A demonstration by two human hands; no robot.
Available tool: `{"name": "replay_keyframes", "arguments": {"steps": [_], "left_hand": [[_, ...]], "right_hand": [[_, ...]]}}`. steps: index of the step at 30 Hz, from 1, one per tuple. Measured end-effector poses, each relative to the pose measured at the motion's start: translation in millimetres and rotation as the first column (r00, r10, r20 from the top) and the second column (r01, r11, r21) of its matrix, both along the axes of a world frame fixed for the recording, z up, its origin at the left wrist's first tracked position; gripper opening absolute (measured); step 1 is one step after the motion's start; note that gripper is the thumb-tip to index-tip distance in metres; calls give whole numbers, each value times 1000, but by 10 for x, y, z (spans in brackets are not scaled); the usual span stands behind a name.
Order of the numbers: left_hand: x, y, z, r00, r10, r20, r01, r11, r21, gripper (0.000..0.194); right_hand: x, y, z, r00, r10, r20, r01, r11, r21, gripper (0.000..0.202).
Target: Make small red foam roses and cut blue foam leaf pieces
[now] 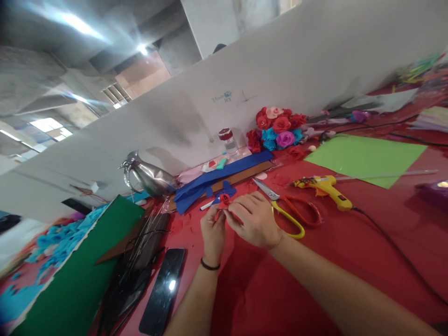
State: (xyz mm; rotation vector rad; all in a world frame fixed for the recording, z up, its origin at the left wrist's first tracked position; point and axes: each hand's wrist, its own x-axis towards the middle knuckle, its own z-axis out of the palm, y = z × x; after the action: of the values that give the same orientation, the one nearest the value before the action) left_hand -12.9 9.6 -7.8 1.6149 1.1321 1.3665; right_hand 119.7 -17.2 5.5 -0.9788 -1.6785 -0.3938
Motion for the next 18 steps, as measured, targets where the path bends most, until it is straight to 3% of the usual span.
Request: {"name": "replay_keyframes", "arguments": {"steps": [3, 7, 11, 16, 18], "left_hand": [[-4, 19, -40, 999, -19, 28, 19, 1000, 7, 11], [-8, 48, -115, 996, -47, 77, 44, 998, 41, 12], [-23, 66, -138, 998, -37, 45, 34, 998, 60, 11], [-41, 69, -41, 994, -26, -103, 39, 991, 129, 14], [-49, 71, -9, 992, -18, -125, 37, 988, 148, 14]], "right_hand": [[-4, -26, 41, 969, 127, -212, -152, 983, -106, 6], [-1, -8, 85, 834, 138, -534, -310, 918, -247, 4], [12, 20, 103, 790, 146, -595, -394, 865, -312, 5], [16, 23, 114, 789, 116, -603, -368, 876, -312, 8], [13, 34, 104, 747, 96, -657, -417, 838, -351, 7]]}}
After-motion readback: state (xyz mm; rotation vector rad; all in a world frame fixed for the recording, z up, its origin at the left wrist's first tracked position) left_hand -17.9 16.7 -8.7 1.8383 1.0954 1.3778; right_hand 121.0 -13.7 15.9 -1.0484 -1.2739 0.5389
